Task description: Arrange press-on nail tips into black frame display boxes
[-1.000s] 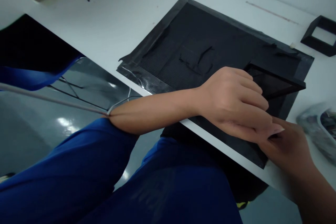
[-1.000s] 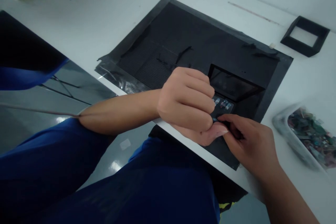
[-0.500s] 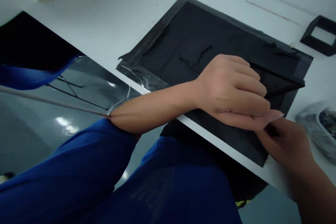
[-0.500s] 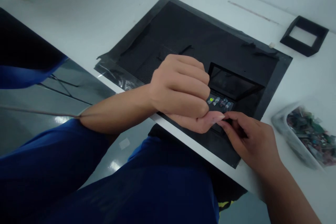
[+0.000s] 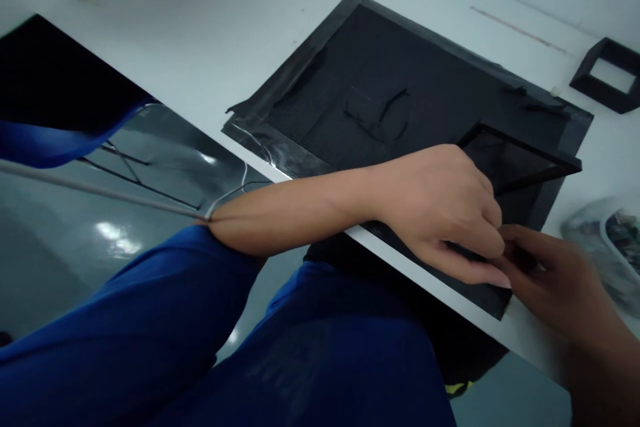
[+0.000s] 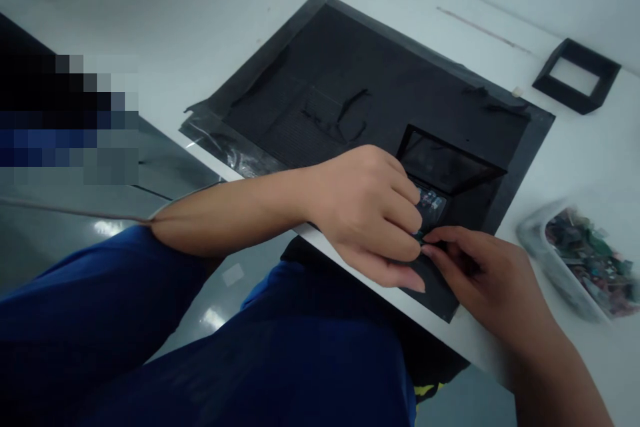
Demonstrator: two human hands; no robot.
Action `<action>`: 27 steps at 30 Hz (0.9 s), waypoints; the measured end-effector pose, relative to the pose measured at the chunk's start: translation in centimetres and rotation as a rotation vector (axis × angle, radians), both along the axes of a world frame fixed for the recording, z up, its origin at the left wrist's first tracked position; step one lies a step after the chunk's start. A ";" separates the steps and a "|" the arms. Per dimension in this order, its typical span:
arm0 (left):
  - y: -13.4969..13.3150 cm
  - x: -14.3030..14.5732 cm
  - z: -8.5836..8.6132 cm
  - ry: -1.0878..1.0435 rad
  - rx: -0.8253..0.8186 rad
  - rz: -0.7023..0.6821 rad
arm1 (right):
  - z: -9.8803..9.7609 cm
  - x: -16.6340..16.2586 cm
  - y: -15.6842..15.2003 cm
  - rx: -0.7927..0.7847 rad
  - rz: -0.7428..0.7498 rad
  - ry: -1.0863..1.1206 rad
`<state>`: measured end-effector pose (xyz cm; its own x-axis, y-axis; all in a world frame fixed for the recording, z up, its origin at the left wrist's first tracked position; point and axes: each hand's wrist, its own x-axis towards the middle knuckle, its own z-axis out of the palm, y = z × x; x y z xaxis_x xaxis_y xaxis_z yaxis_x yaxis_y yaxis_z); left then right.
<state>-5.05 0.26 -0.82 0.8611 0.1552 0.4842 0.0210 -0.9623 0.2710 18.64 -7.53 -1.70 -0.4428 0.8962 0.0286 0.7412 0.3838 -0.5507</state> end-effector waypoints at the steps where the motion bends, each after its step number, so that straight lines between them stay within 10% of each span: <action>1: 0.0 0.0 -0.2 0.009 0.010 -0.018 | -0.1 0.1 0.0 -0.018 0.001 0.010; 27: 0.1 0.3 -0.3 0.296 -0.083 0.176 | -1.0 0.7 -0.4 -0.007 0.008 -0.028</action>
